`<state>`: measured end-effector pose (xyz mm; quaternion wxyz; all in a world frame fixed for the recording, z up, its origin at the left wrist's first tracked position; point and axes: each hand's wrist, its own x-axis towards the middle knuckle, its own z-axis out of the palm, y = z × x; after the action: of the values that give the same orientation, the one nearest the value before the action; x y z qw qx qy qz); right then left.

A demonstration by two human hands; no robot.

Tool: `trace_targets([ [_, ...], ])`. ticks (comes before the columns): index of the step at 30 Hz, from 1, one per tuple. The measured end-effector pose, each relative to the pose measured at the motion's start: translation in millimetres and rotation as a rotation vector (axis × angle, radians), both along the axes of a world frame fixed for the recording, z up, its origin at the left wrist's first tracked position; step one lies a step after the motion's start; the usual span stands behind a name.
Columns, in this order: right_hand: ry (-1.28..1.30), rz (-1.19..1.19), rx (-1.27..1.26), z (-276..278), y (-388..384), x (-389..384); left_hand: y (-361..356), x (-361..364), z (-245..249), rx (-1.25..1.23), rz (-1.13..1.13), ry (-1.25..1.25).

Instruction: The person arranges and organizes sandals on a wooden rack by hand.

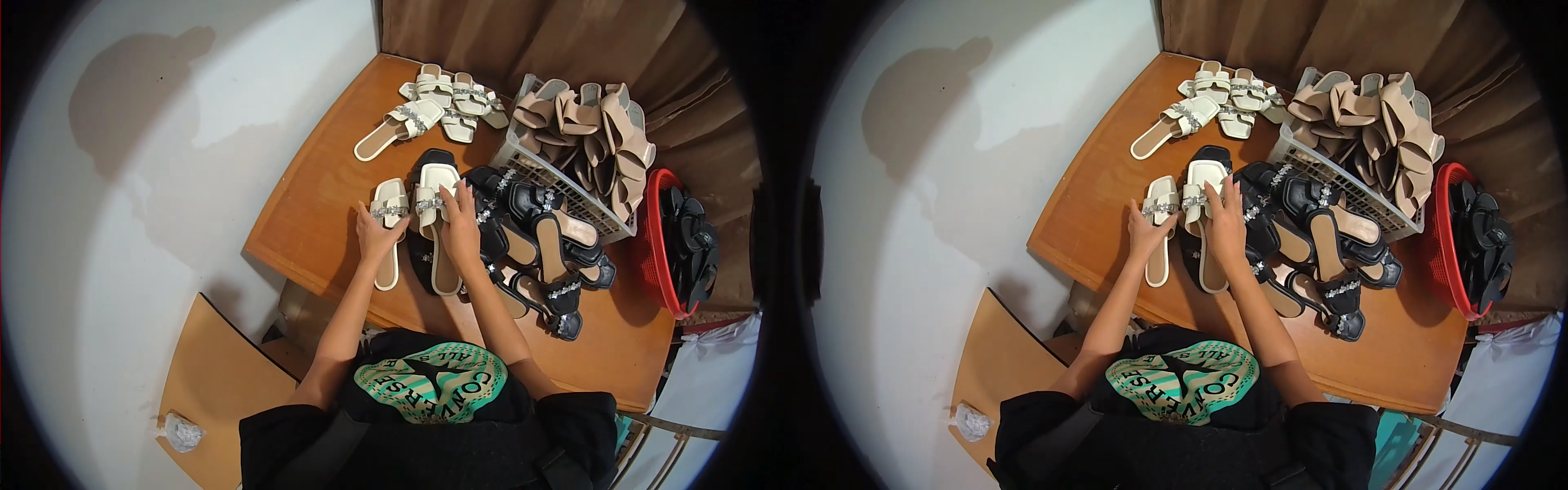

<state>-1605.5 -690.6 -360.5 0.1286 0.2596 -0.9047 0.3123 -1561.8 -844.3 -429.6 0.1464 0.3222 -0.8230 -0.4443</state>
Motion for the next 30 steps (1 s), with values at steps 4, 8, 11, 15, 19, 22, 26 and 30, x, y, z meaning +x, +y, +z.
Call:
trace_targets([
  [4, 0.021, -0.036, -0.002, -2.4, 1.7, -0.6, -0.1, -17.6, 6.6, -0.036, -0.044, -0.203],
  [8, 0.012, -0.034, -0.024, -9.7, 4.9, -1.3, 1.9, -27.7, 1.8, -0.081, 0.015, -0.268],
  [11, -0.068, -0.021, -0.069, -4.9, 2.9, 0.5, -7.7, -26.9, -7.8, -0.049, 0.034, -0.215],
  [15, -0.123, 0.035, -0.128, -7.8, -5.8, 1.4, -25.7, -9.4, -14.2, 0.038, 0.022, -0.003],
  [19, -0.126, 0.099, -0.107, -20.7, -22.5, -1.1, -27.2, 16.8, -8.0, -0.002, 0.086, 0.005],
  [22, -0.167, 0.159, -0.032, -44.2, -32.4, -3.0, -22.2, 31.4, -7.5, -0.047, 0.141, 0.009],
  [26, -0.131, 0.086, 0.054, -60.2, -41.7, 0.6, -13.0, 37.1, -8.6, -0.187, 0.261, 0.007],
  [30, -0.186, -0.044, 0.148, -52.1, -58.8, 9.6, -13.2, 39.1, -6.5, -0.136, 0.25, -0.077],
])
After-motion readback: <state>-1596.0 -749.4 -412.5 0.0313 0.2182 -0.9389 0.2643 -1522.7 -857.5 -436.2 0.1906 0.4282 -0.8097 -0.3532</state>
